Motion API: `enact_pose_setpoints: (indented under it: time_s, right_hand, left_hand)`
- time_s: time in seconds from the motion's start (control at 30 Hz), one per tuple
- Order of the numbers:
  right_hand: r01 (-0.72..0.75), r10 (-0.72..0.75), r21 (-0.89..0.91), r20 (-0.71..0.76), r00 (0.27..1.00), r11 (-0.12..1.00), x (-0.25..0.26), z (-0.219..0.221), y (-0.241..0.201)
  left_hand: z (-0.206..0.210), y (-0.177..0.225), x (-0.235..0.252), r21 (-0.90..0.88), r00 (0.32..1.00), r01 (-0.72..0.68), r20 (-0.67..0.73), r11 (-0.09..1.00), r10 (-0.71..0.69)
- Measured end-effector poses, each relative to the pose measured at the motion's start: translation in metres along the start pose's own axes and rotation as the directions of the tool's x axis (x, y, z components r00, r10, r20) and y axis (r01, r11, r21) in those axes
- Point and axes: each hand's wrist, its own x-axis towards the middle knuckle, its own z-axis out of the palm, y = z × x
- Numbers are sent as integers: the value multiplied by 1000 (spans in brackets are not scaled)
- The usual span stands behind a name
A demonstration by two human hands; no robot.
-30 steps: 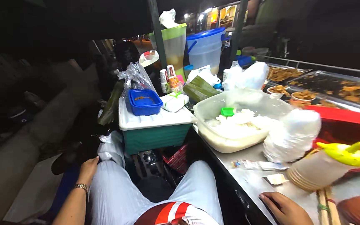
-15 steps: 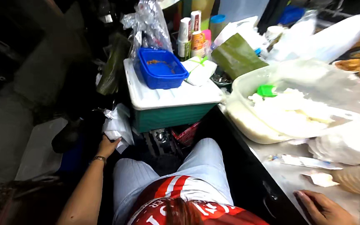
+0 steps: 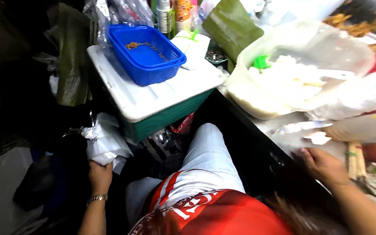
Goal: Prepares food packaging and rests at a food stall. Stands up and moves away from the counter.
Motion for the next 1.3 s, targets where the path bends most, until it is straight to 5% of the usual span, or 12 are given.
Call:
enact_pose_setpoints:
  time_s: [0.27,0.5,0.8,1.0,1.1,1.3]
  right_hand:
    - [-92,86,91,66,994,992,12,16,-86]
    - [66,-84,83,224,971,994,23,29,-181]
    - [265,-267,-54,-48,962,963,25,33,-289]
    - [136,-126,-144,75,989,980,-36,28,-332]
    - [-54,92,-239,151,984,970,-71,20,-328]
    - [-377,504,-397,291,813,837,-145,8,-311]
  left_hand:
    - [-3,-12,6,-143,995,-64,70,988,74]
    - [-1,-23,13,-336,981,2,185,942,64]
    - [-3,-45,26,-782,843,158,425,603,330]
    - [10,-49,33,-871,805,137,376,473,460]
    - [12,-49,33,-869,800,139,381,475,463]
    - [10,-44,32,-854,804,132,389,503,450]
